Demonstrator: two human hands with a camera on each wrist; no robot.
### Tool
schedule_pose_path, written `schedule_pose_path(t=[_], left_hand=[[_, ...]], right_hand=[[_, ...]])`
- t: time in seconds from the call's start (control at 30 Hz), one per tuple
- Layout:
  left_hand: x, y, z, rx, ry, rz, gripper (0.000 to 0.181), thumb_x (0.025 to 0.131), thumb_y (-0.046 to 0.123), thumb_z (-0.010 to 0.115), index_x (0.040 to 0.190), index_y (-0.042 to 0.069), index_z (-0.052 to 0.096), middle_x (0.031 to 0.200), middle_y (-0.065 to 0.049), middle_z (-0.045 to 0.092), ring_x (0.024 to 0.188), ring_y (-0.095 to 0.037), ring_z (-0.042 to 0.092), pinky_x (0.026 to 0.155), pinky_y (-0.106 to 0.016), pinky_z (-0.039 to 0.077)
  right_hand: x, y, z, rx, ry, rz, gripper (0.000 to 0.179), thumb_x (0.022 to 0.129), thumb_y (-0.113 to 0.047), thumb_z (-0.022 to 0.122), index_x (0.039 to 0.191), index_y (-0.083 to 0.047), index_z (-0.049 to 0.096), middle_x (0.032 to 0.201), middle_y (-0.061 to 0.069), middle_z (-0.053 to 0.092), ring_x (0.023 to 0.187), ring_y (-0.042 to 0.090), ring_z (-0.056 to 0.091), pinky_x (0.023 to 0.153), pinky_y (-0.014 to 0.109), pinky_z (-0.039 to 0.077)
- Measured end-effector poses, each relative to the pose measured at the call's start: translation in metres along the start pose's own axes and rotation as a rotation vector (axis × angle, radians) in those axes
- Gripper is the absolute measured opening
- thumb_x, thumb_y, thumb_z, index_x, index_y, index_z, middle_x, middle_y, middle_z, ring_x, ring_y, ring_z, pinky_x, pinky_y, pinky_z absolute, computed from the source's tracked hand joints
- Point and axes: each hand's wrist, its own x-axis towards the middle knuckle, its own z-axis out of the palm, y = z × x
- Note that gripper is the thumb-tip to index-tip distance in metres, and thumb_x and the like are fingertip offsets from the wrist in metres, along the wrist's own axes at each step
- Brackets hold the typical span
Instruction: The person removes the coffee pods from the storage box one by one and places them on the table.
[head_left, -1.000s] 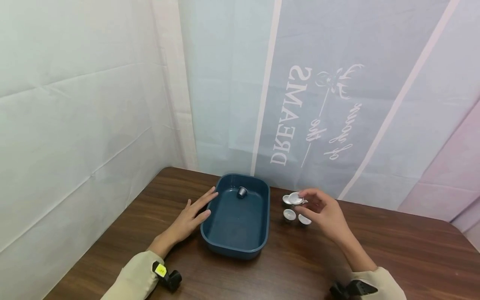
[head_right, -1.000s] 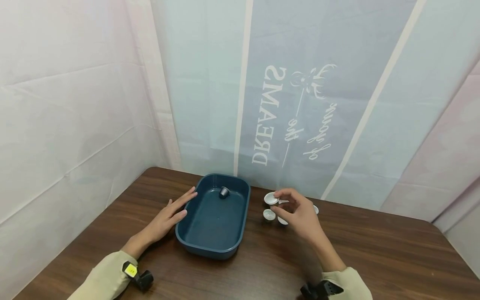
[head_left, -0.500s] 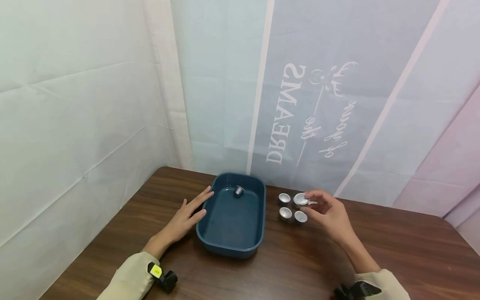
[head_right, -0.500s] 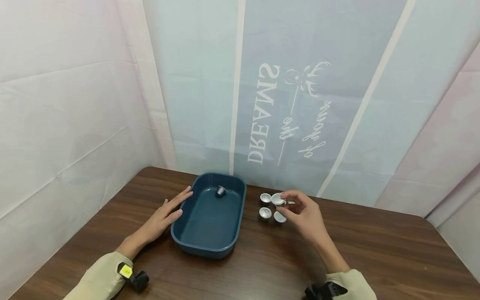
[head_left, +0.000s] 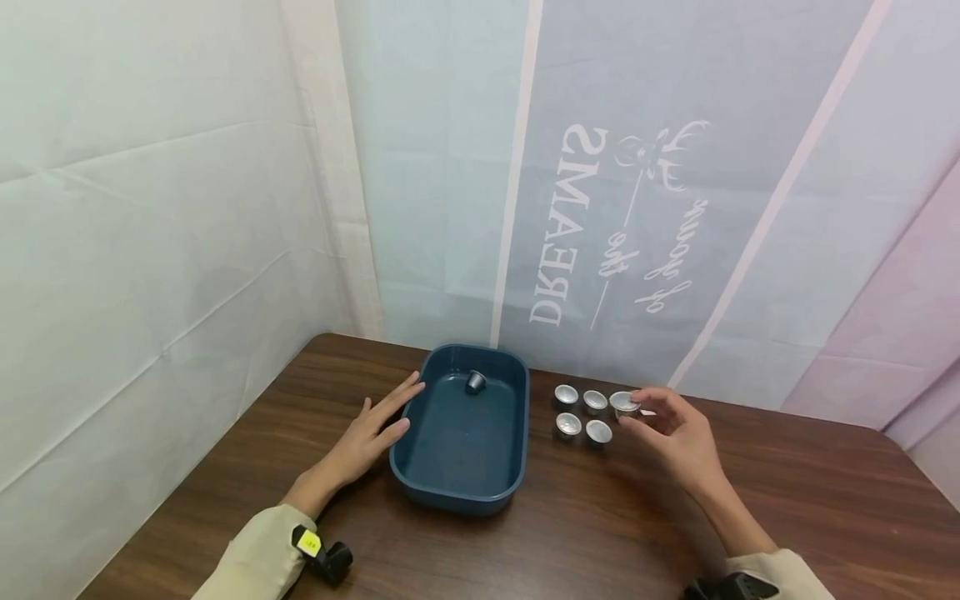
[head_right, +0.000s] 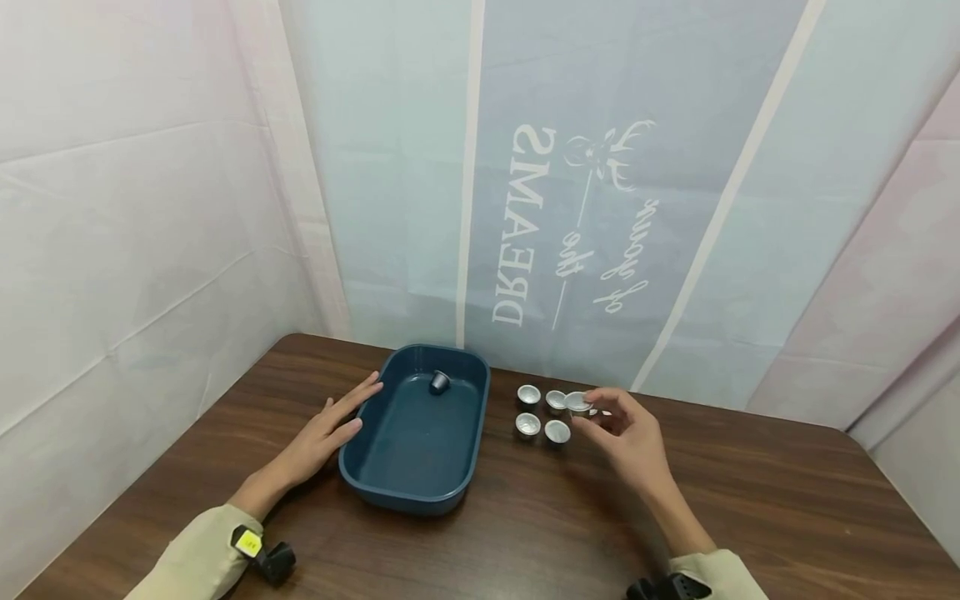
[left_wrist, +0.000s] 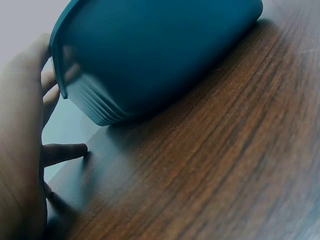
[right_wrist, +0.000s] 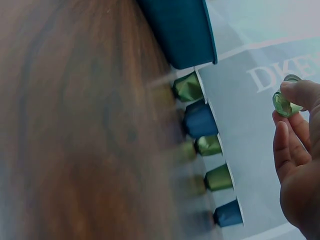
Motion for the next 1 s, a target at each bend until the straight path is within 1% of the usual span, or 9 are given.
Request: schedule_pose_path(t=[0.17, 0.27, 0.37, 0.43, 0.5, 0.53, 0.67, 0.8, 1.0], left_hand=[[-0.002, 0.0, 0.0, 0.002, 0.004, -0.003, 0.052, 0.101, 0.014, 0.046, 0.151, 0.019, 0.031, 0.158, -0.005, 0.019, 0.14, -0.032, 0.026, 0.096, -0.077, -0.003], [-0.002, 0.001, 0.0, -0.002, 0.007, -0.003, 0.052, 0.101, 0.013, 0.046, 0.151, 0.017, 0.032, 0.158, -0.006, 0.019, 0.139, -0.032, 0.027, 0.095, -0.077, -0.002], [-0.002, 0.002, 0.0, -0.004, 0.01, -0.001, 0.052, 0.1, 0.012, 0.046, 0.151, 0.017, 0.033, 0.158, -0.007, 0.02, 0.139, -0.033, 0.027, 0.095, -0.077, -0.003], [-0.002, 0.001, 0.0, -0.003, 0.01, 0.001, 0.053, 0.101, 0.013, 0.046, 0.151, 0.018, 0.032, 0.158, -0.007, 0.02, 0.139, -0.033, 0.027, 0.096, -0.077, -0.002], [-0.002, -0.001, 0.001, 0.003, 0.007, 0.0, 0.052, 0.101, 0.014, 0.045, 0.151, 0.019, 0.031, 0.158, -0.006, 0.019, 0.14, -0.032, 0.026, 0.096, -0.077, -0.002], [-0.001, -0.001, 0.001, 0.006, 0.006, 0.001, 0.052, 0.102, 0.015, 0.045, 0.151, 0.019, 0.031, 0.158, -0.006, 0.019, 0.14, -0.032, 0.026, 0.096, -0.077, -0.002], [-0.001, -0.001, 0.0, 0.007, 0.001, -0.001, 0.052, 0.102, 0.018, 0.044, 0.152, 0.019, 0.03, 0.158, -0.006, 0.018, 0.14, -0.032, 0.026, 0.096, -0.077, -0.002], [-0.001, -0.001, 0.001, 0.007, 0.0, 0.0, 0.052, 0.102, 0.018, 0.044, 0.152, 0.019, 0.03, 0.158, -0.007, 0.018, 0.14, -0.031, 0.025, 0.096, -0.077, -0.002], [-0.002, -0.002, 0.002, 0.004, 0.01, 0.005, 0.052, 0.102, 0.015, 0.045, 0.151, 0.018, 0.031, 0.158, -0.009, 0.019, 0.14, -0.032, 0.026, 0.095, -0.077, -0.002]], right_hand=[[-0.007, 0.004, -0.006, -0.019, 0.005, 0.013, 0.033, 0.076, 0.006, 0.077, 0.105, 0.002, 0.06, 0.105, 0.009, 0.063, 0.092, 0.009, 0.064, 0.072, 0.02, 0.052], [-0.01, -0.004, -0.007, -0.062, 0.017, 0.024, 0.033, 0.076, 0.006, 0.077, 0.104, 0.003, 0.06, 0.103, 0.011, 0.065, 0.089, 0.013, 0.065, 0.069, 0.02, 0.052], [-0.012, -0.002, -0.009, -0.103, 0.024, 0.045, 0.033, 0.077, 0.004, 0.077, 0.106, 0.001, 0.061, 0.102, 0.01, 0.066, 0.086, 0.014, 0.064, 0.068, 0.018, 0.051], [-0.014, 0.004, -0.011, -0.119, 0.024, 0.066, 0.033, 0.077, 0.001, 0.078, 0.106, -0.001, 0.062, 0.102, 0.008, 0.066, 0.085, 0.015, 0.063, 0.067, 0.018, 0.05], [-0.015, 0.012, -0.012, -0.128, 0.023, 0.082, 0.033, 0.078, -0.002, 0.078, 0.107, -0.003, 0.062, 0.104, 0.006, 0.066, 0.084, 0.011, 0.062, 0.068, 0.018, 0.05], [-0.016, 0.014, -0.012, -0.131, 0.021, 0.083, 0.033, 0.078, -0.003, 0.078, 0.107, -0.003, 0.062, 0.106, 0.006, 0.066, 0.085, 0.012, 0.062, 0.069, 0.018, 0.05], [-0.019, 0.019, -0.014, -0.131, 0.022, 0.089, 0.031, 0.079, -0.004, 0.078, 0.106, -0.003, 0.062, 0.106, 0.007, 0.065, 0.085, 0.009, 0.062, 0.07, 0.018, 0.049], [-0.021, 0.023, -0.015, -0.107, 0.014, 0.094, 0.031, 0.079, -0.002, 0.078, 0.105, -0.003, 0.062, 0.101, 0.008, 0.066, 0.086, 0.008, 0.062, 0.071, 0.018, 0.051], [-0.023, 0.033, -0.013, -0.062, -0.027, 0.055, 0.03, 0.077, 0.002, 0.078, 0.102, 0.0, 0.061, 0.098, 0.012, 0.066, 0.085, 0.009, 0.065, 0.072, 0.021, 0.053]])
